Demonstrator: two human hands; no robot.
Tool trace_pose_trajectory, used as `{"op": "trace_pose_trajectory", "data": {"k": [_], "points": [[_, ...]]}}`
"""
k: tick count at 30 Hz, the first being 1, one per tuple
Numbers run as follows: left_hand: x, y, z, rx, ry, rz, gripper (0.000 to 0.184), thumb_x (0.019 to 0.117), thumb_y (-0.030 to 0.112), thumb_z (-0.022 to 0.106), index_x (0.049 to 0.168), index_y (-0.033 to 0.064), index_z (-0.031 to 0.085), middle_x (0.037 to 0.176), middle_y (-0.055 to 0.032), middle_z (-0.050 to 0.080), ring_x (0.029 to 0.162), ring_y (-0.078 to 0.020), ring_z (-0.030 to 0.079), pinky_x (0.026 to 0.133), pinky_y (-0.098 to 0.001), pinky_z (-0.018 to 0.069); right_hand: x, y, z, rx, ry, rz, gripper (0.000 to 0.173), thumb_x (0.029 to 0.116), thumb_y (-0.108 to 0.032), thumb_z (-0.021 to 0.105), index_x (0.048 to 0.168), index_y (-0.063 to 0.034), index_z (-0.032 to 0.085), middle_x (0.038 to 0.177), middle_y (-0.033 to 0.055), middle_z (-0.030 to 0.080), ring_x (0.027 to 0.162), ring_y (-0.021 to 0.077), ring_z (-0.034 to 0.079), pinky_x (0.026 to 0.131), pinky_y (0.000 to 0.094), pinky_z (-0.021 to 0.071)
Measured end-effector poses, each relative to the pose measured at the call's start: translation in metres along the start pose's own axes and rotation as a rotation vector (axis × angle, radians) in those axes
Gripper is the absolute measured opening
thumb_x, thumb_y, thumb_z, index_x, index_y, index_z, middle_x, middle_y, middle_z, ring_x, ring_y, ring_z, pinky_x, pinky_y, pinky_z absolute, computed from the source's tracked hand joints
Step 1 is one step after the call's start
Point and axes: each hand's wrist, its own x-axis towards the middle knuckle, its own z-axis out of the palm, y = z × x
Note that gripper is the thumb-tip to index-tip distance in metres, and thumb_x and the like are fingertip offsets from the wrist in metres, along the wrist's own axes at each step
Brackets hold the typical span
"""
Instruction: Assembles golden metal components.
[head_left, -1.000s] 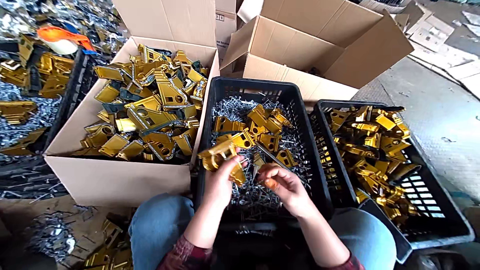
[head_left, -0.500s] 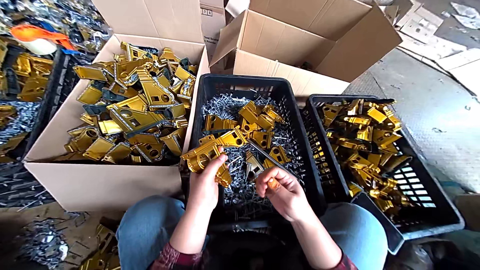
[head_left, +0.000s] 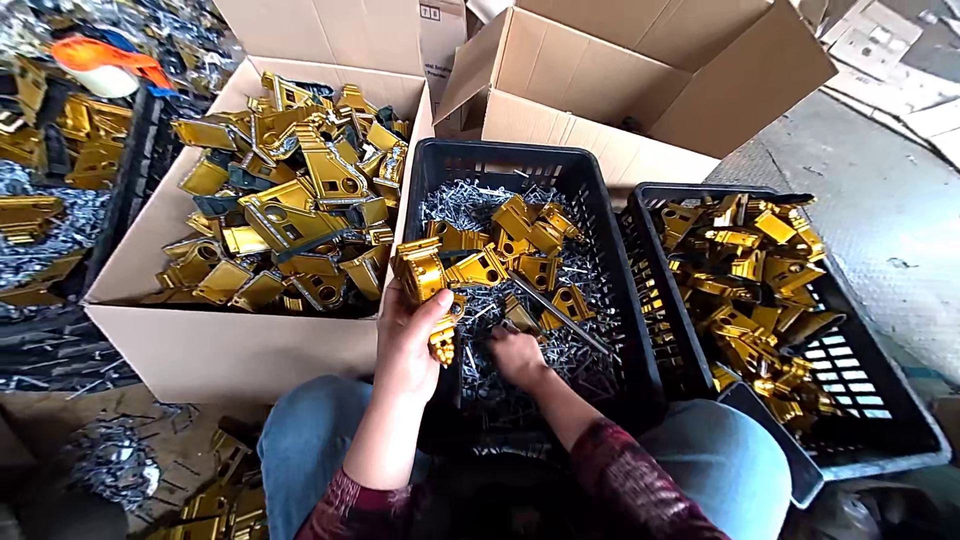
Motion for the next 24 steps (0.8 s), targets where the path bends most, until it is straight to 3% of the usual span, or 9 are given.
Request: {"op": "trace_pose_trajectory", "data": {"k": [5,9,11,13,16,18,20,22,24], "points": [[0.000,0.002,-0.003,0.015,0.019,-0.019,0.044,0.0931,0.008,0.063,0.133,0.0153,0.047,0.117,-0.0066,0.062,0.080,-0.0108,0.064,0.065,-0.0240,0.0562,-0.014,0.021,-0.035,0.153,-0.073,-0.051,0.027,0.1016,-0.022,0.060,0.116,-0.0062,0.075,0.120,0.0212,0.070,0.119,0.0420,0.064,0.100,0.0654,0.0478],[-0.002,0.000,0.002,0.091,0.043,-0.065,0.050,0.0873,0.007,0.069,0.132,0.0136,0.047,0.103,-0.0063,0.063,0.076,-0.0126,0.065,0.064,-0.0267,0.0573,-0.058,0.055,-0.059,0.338,0.068,0.045,0.023,0.0999,-0.022,0.065,0.109,-0.0054,0.079,0.107,0.0177,0.075,0.108,0.0358,0.069,0.100,0.0604,0.0487],[-0.004,-0.009,0.008,0.114,0.066,-0.129,0.053,0.0898,0.005,0.069,0.136,0.0130,0.045,0.100,-0.0084,0.063,0.074,-0.0146,0.065,0.062,-0.0280,0.0573,-0.078,0.061,-0.060,0.427,0.202,0.080,0.022,0.0990,-0.022,0.066,0.107,-0.0067,0.080,0.103,0.0144,0.076,0.102,0.0305,0.071,0.097,0.0566,0.0507],[-0.005,-0.021,0.014,0.148,0.079,-0.178,0.058,0.0906,0.007,0.071,0.139,0.0136,0.041,0.106,-0.0103,0.063,0.076,-0.0161,0.065,0.061,-0.0285,0.0560,-0.089,0.061,-0.051,0.515,0.390,0.074,0.021,0.0971,-0.024,0.067,0.103,-0.0090,0.081,0.095,0.0090,0.078,0.088,0.0212,0.073,0.088,0.0487,0.0564],[-0.005,-0.039,0.018,0.228,0.023,-0.248,0.068,0.0891,0.011,0.075,0.145,0.0141,0.035,0.112,-0.0123,0.065,0.076,-0.0167,0.067,0.061,-0.0280,0.0565,-0.090,0.057,-0.038,0.835,0.586,0.081,0.016,0.0955,-0.021,0.068,0.099,-0.0108,0.081,0.078,-0.0034,0.074,0.064,0.0025,0.065,0.064,0.0248,0.0565],[-0.005,-0.049,0.019,0.256,-0.032,-0.301,0.070,0.0908,0.013,0.074,0.147,0.0133,0.033,0.113,-0.0125,0.066,0.076,-0.0168,0.068,0.061,-0.0272,0.0570,-0.089,0.052,-0.041,1.231,0.587,0.065,0.013,0.0944,-0.007,0.066,0.097,-0.0032,0.079,0.071,-0.0016,0.070,0.057,0.0021,0.059,0.054,0.0197,0.0502],[-0.005,-0.057,0.020,0.232,-0.093,-0.325,0.070,0.0927,0.013,0.071,0.149,0.0118,0.030,0.111,-0.0135,0.067,0.075,-0.0167,0.067,0.062,-0.0266,0.0562,-0.088,0.050,-0.041,1.416,0.543,0.021,0.013,0.0944,-0.002,0.065,0.097,-0.0004,0.078,0.073,-0.0004,0.069,0.058,0.0022,0.056,0.055,0.0191,0.0468],[-0.004,-0.060,0.021,0.234,-0.158,-0.305,0.068,0.0922,0.014,0.070,0.149,0.0094,0.032,0.106,-0.0128,0.066,0.074,-0.0159,0.066,0.063,-0.0258,0.0559,-0.086,0.050,-0.034,1.229,0.557,-0.023,0.012,0.0936,-0.011,0.070,0.100,-0.0052,0.078,0.080,-0.0026,0.072,0.064,0.0001,0.059,0.061,0.0193,0.0497],[-0.001,-0.060,0.020,0.370,-0.254,-0.254,0.071,0.0873,0.017,0.074,0.146,0.0078,0.035,0.110,-0.0107,0.064,0.082,-0.0154,0.067,0.070,-0.0275,0.0588,-0.086,0.048,-0.030,0.826,0.633,-0.037,0.020,0.0928,-0.026,0.071,0.103,-0.0107,0.079,0.087,-0.0013,0.074,0.072,0.0042,0.062,0.069,0.0265,0.0526]]}}
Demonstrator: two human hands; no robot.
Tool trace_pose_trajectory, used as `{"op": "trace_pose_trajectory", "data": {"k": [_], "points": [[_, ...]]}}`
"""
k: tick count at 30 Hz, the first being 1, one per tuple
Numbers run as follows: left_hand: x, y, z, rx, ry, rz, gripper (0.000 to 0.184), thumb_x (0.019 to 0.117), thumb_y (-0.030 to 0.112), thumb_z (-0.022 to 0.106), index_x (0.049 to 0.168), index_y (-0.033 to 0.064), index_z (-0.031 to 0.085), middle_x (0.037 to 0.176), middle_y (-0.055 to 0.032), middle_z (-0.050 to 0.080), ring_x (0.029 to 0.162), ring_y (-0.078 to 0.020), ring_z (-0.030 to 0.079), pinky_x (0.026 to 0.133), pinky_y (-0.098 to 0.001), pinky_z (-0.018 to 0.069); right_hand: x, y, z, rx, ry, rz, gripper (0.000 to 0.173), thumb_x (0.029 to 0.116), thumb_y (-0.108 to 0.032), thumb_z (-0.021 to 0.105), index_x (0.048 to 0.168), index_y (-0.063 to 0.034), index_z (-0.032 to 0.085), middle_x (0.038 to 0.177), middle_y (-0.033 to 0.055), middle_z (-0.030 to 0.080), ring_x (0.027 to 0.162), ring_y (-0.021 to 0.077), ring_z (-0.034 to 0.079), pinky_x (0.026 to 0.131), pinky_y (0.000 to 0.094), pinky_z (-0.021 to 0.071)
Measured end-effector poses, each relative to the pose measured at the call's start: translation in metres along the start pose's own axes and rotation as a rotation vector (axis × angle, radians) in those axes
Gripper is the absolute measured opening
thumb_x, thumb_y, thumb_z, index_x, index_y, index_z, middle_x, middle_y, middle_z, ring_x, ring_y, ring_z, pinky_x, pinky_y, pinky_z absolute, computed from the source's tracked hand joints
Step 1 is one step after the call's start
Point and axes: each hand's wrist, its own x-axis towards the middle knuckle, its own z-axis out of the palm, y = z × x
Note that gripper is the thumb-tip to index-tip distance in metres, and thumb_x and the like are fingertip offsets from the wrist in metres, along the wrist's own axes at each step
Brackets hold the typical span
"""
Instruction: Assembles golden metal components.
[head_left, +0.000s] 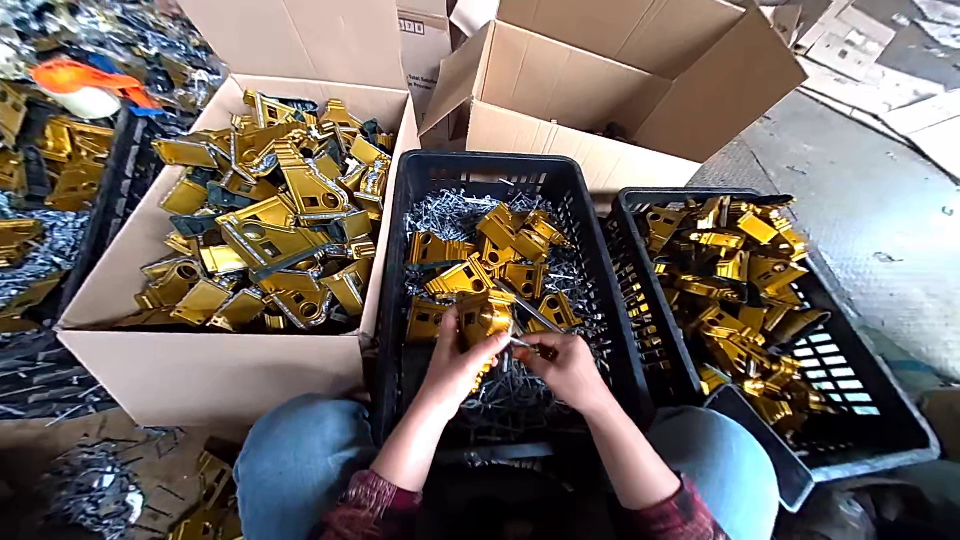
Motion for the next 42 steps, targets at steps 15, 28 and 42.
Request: {"op": "trace_pose_trajectory", "data": {"k": [15,28,42], "points": [[0.008,-0.005,-0.018,0.419,0.107,0.215,0.024,0.1064,0.020,0.052,0.119,0.0042,0.065,0.103,-0.0029,0.069,0.097,-0.0053,0.065,0.089,-0.0267,0.0539,0.001,-0.005,-0.033,0.397,0.117,-0.135,0.020,0.1013,-0.013,0.058,0.108,-0.0049,0.075,0.070,-0.0069,0.065,0.054,-0.0016,0.054,0.051,0.0164,0.0479],[-0.008,0.005,-0.007,0.398,-0.038,0.106,0.032,0.1080,0.027,0.048,0.115,0.0031,0.069,0.102,-0.0003,0.070,0.098,0.0002,0.062,0.090,-0.0215,0.0502,0.015,0.010,-0.004,0.013,0.089,-0.645,0.027,0.1016,-0.031,0.062,0.111,-0.0137,0.081,0.078,0.0050,0.072,0.068,0.0086,0.063,0.066,0.0287,0.0530],[-0.001,-0.011,-0.005,0.476,0.043,0.315,0.029,0.1070,0.022,0.050,0.098,0.0055,0.073,0.080,0.0065,0.065,0.075,0.0049,0.059,0.072,-0.0150,0.0483,0.010,0.011,0.000,-0.169,0.178,-0.675,0.030,0.1020,-0.038,0.058,0.116,-0.0230,0.080,0.065,0.0028,0.058,0.062,0.0127,0.053,0.062,0.0307,0.0458]]}}
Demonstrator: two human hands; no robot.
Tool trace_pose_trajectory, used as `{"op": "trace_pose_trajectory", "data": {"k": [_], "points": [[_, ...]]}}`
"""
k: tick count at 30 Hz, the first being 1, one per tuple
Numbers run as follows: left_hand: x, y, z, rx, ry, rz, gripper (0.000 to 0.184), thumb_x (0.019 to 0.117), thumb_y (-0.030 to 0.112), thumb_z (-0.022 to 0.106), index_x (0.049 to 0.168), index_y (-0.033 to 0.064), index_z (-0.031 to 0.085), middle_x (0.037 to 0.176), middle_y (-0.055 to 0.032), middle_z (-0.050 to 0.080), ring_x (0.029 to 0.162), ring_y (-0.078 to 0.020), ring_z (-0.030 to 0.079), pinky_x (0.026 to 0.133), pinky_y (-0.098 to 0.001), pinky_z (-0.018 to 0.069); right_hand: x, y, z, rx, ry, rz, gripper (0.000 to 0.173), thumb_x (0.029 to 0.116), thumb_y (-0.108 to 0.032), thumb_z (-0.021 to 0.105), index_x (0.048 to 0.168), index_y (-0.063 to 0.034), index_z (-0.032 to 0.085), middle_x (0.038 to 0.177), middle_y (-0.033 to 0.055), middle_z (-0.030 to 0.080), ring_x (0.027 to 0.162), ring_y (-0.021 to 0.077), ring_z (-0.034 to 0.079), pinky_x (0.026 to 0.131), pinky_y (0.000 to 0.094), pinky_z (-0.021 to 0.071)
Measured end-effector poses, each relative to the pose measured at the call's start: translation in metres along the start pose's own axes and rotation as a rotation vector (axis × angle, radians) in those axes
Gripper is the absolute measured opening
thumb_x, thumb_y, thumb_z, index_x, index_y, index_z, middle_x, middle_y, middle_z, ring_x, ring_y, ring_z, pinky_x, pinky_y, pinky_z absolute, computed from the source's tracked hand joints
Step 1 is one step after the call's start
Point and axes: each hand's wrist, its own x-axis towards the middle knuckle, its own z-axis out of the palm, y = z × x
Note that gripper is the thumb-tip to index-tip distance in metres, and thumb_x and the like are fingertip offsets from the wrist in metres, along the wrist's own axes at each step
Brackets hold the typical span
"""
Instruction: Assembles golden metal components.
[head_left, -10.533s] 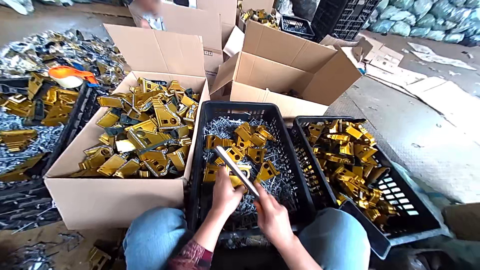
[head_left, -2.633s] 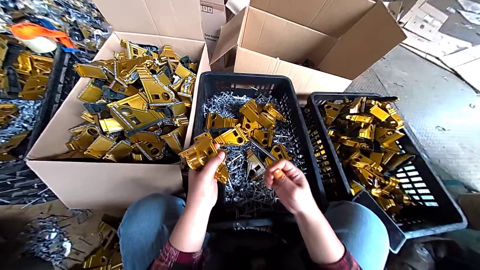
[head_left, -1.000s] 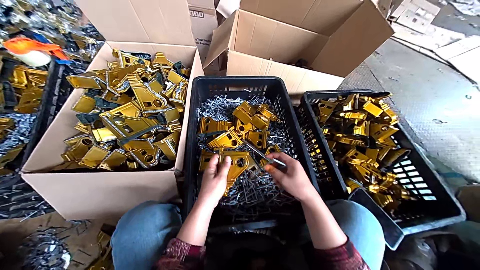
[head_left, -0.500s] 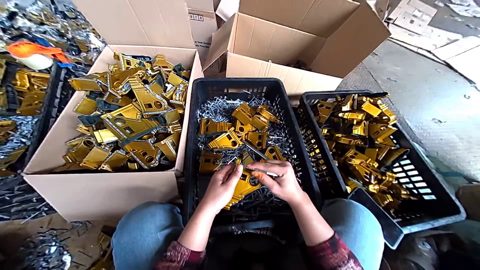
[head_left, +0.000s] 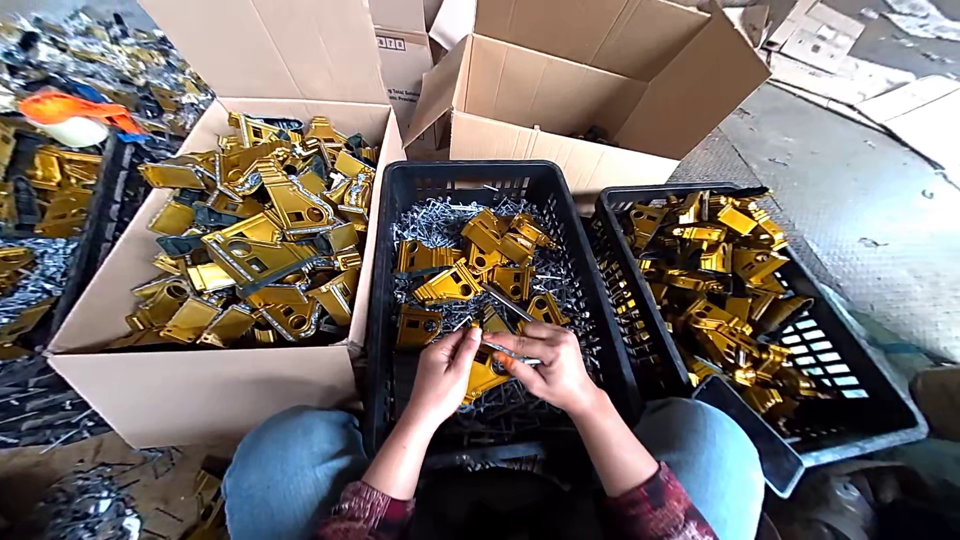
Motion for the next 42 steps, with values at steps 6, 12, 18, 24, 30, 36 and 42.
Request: {"op": "trace_pose_trajectory", "data": {"k": [6,12,18,24,30,36,42], "points": [[0.005,0.006,-0.009,0.028,0.118,-0.031,0.031,0.1080,0.023,0.047,0.093,0.0075,0.069,0.074,0.0079,0.058,0.069,0.0039,0.055,0.067,-0.0156,0.0457,0.003,-0.008,-0.011,0.349,-0.094,0.161,0.047,0.1085,-0.035,0.039,0.134,-0.0092,0.069,0.089,0.0048,0.065,0.081,0.0048,0.055,0.077,0.0238,0.0475],[0.001,0.008,-0.009,-0.001,0.139,0.062,0.036,0.1094,0.020,0.039,0.093,0.0050,0.067,0.078,0.0073,0.061,0.077,0.0055,0.058,0.074,-0.0148,0.0489,-0.002,-0.005,-0.001,0.395,-0.053,0.233,0.042,0.1082,-0.032,0.043,0.132,-0.0109,0.071,0.089,0.0004,0.063,0.083,0.0007,0.052,0.079,0.0189,0.0441],[-0.002,0.009,-0.014,-0.165,0.016,0.076,0.034,0.1084,0.018,0.039,0.094,0.0076,0.068,0.083,0.0079,0.064,0.083,0.0026,0.062,0.080,-0.0192,0.0525,-0.001,-0.012,0.003,0.667,-0.146,0.218,0.075,0.1068,-0.055,0.040,0.148,0.0076,0.047,0.140,0.0182,0.059,0.128,0.0155,0.057,0.109,0.0329,0.0488],[-0.014,0.014,-0.005,-0.613,-0.235,-0.076,0.041,0.1109,0.037,0.035,0.111,0.0132,0.069,0.104,0.0042,0.074,0.101,-0.0061,0.069,0.093,-0.0285,0.0577,0.003,-0.037,0.009,1.188,-0.069,0.219,0.098,0.0888,-0.052,0.075,0.160,-0.0129,0.021,0.140,0.0112,0.060,0.125,0.0196,0.061,0.110,0.0398,0.0481],[0.001,0.004,-0.007,-0.236,-0.102,-0.014,0.029,0.1050,0.021,0.053,0.120,0.0007,0.066,0.108,-0.0033,0.071,0.101,-0.0079,0.068,0.093,-0.0281,0.0565,-0.001,-0.032,0.008,0.739,0.058,0.254,0.112,0.0771,-0.043,0.089,0.157,-0.0034,0.020,0.130,0.0150,0.063,0.115,0.0221,0.066,0.100,0.0407,0.0576],[-0.005,0.004,-0.005,-0.307,-0.332,-0.134,0.069,0.0833,0.008,0.076,0.144,-0.0022,0.045,0.115,-0.0095,0.072,0.102,-0.0158,0.071,0.090,-0.0332,0.0597,-0.003,-0.031,0.011,0.142,-0.097,0.129,0.097,0.0768,-0.067,0.077,0.145,-0.0042,0.049,0.128,0.0117,0.068,0.117,0.0252,0.063,0.101,0.0499,0.0505],[-0.005,-0.001,-0.007,-0.280,-0.394,-0.064,0.054,0.0825,0.006,0.072,0.134,-0.0021,0.057,0.108,-0.0062,0.073,0.092,-0.0128,0.072,0.081,-0.0307,0.0617,0.002,-0.028,-0.004,0.498,-0.140,0.462,0.016,0.0943,-0.016,0.070,0.103,-0.0048,0.077,0.099,0.0017,0.076,0.094,0.0043,0.070,0.087,0.0255,0.0579]]}}
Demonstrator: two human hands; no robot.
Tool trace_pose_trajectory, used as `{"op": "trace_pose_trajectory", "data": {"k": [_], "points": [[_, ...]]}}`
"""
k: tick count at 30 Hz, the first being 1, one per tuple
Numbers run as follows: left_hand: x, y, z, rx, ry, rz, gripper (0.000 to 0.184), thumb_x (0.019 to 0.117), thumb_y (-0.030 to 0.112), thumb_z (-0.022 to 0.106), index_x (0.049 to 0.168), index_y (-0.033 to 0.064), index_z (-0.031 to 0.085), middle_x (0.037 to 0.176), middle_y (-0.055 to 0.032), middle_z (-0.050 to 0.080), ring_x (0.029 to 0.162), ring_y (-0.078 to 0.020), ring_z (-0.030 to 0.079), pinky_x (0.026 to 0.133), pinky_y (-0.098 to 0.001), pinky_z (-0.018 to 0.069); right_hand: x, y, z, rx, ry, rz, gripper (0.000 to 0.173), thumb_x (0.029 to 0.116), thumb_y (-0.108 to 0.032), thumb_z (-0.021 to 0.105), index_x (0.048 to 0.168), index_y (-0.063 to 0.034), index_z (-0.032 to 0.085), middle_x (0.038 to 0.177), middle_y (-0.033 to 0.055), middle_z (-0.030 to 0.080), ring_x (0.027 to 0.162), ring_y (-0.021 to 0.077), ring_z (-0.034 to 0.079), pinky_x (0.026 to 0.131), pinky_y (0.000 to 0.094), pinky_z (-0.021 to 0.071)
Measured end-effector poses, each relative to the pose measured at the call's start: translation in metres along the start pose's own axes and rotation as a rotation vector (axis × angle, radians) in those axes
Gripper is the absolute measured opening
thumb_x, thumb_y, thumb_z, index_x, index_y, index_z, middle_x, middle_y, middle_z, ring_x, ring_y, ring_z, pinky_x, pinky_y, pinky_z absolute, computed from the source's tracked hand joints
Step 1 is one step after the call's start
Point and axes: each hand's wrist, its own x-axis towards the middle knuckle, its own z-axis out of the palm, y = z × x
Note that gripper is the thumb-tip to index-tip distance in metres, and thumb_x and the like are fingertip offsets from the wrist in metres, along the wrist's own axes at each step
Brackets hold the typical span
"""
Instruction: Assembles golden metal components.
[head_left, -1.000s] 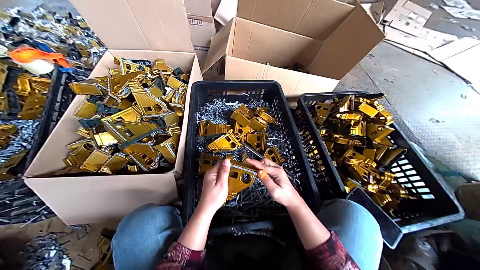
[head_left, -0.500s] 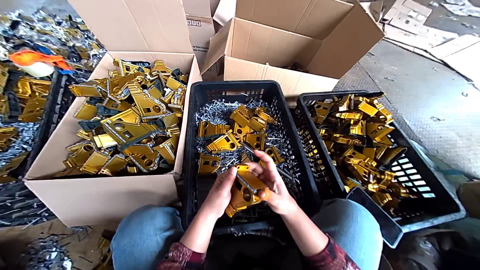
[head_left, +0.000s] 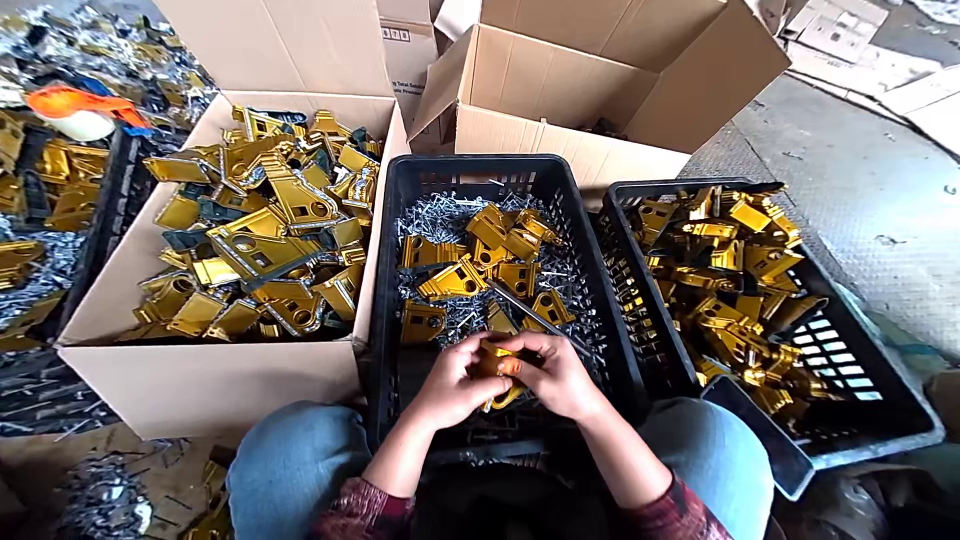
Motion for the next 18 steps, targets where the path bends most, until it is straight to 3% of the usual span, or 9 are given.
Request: {"op": "trace_pose_trajectory", "data": {"k": [4,7,10,12,13,15,16,18], "points": [[0.001,0.007,-0.003,0.009,-0.011,-0.088,0.048,0.0852,0.008,0.069,0.131,0.0003,0.060,0.103,-0.0049,0.074,0.088,-0.0121,0.072,0.077,-0.0296,0.0614,0.005,-0.001,0.004,0.119,0.021,0.089,0.008,0.0908,-0.009,0.073,0.096,-0.0045,0.078,0.092,0.0003,0.077,0.085,0.0028,0.070,0.079,0.0240,0.0591],[-0.001,0.016,-0.014,-0.059,-0.073,-0.075,0.048,0.0907,0.017,0.068,0.134,0.0000,0.055,0.108,-0.0031,0.071,0.094,-0.0090,0.069,0.083,-0.0282,0.0587,0.012,-0.017,0.011,0.330,0.100,0.231,0.008,0.0911,0.000,0.068,0.092,-0.0028,0.076,0.085,0.0024,0.074,0.078,0.0069,0.069,0.074,0.0266,0.0590],[-0.006,0.021,-0.022,-0.266,-0.129,0.014,0.087,0.0789,0.037,0.085,0.148,0.0077,0.040,0.123,0.0031,0.068,0.112,-0.0077,0.065,0.099,-0.0287,0.0548,0.022,-0.032,0.021,0.773,0.185,0.397,0.020,0.1029,-0.004,0.051,0.101,-0.0024,0.070,0.094,0.0088,0.072,0.085,0.0159,0.070,0.080,0.0354,0.0600],[-0.003,0.022,-0.019,-0.265,0.011,0.123,0.079,0.0769,0.026,0.086,0.143,0.0110,0.044,0.116,0.0034,0.070,0.107,-0.0093,0.068,0.095,-0.0307,0.0576,0.033,-0.032,0.028,0.883,0.172,0.457,0.025,0.1097,-0.014,0.043,0.111,-0.0034,0.066,0.100,0.0109,0.072,0.088,0.0185,0.071,0.083,0.0370,0.0604],[-0.002,0.021,-0.019,-0.234,0.130,0.141,0.079,0.0759,0.022,0.085,0.142,0.0088,0.044,0.117,-0.0005,0.069,0.107,-0.0125,0.068,0.094,-0.0329,0.0583,0.038,-0.027,0.031,0.790,0.154,0.466,0.025,0.1103,-0.013,0.042,0.114,-0.0018,0.064,0.100,0.0106,0.072,0.086,0.0169,0.072,0.081,0.0348,0.0609],[0.003,0.019,-0.022,-0.164,0.373,0.159,0.082,0.0760,0.021,0.083,0.144,0.0052,0.039,0.124,-0.0091,0.067,0.112,-0.0201,0.067,0.094,-0.0380,0.0584,0.046,-0.004,0.034,0.249,0.026,0.431,0.018,0.1038,-0.004,0.055,0.112,0.0027,0.069,0.097,0.0096,0.074,0.084,0.0143,0.072,0.081,0.0320,0.0614],[0.005,0.020,-0.024,-0.135,0.482,0.159,0.084,0.0775,0.022,0.082,0.145,0.0047,0.036,0.125,-0.0096,0.065,0.111,-0.0200,0.067,0.094,-0.0378,0.0585,0.049,0.010,0.036,-0.105,-0.126,0.431,0.017,0.0986,-0.008,0.063,0.110,-0.0001,0.074,0.099,0.0104,0.075,0.088,0.0178,0.072,0.087,0.0377,0.0599],[0.007,0.024,-0.027,-0.152,0.640,0.121,0.082,0.0807,0.024,0.079,0.145,0.0064,0.032,0.123,-0.0081,0.062,0.103,-0.0167,0.067,0.088,-0.0358,0.0593,0.053,0.028,0.056,-0.536,-0.492,0.518,0.028,0.0955,-0.021,0.069,0.118,-0.0049,0.075,0.116,0.0183,0.073,0.112,0.0346,0.068,0.102,0.0584,0.0501]]}}
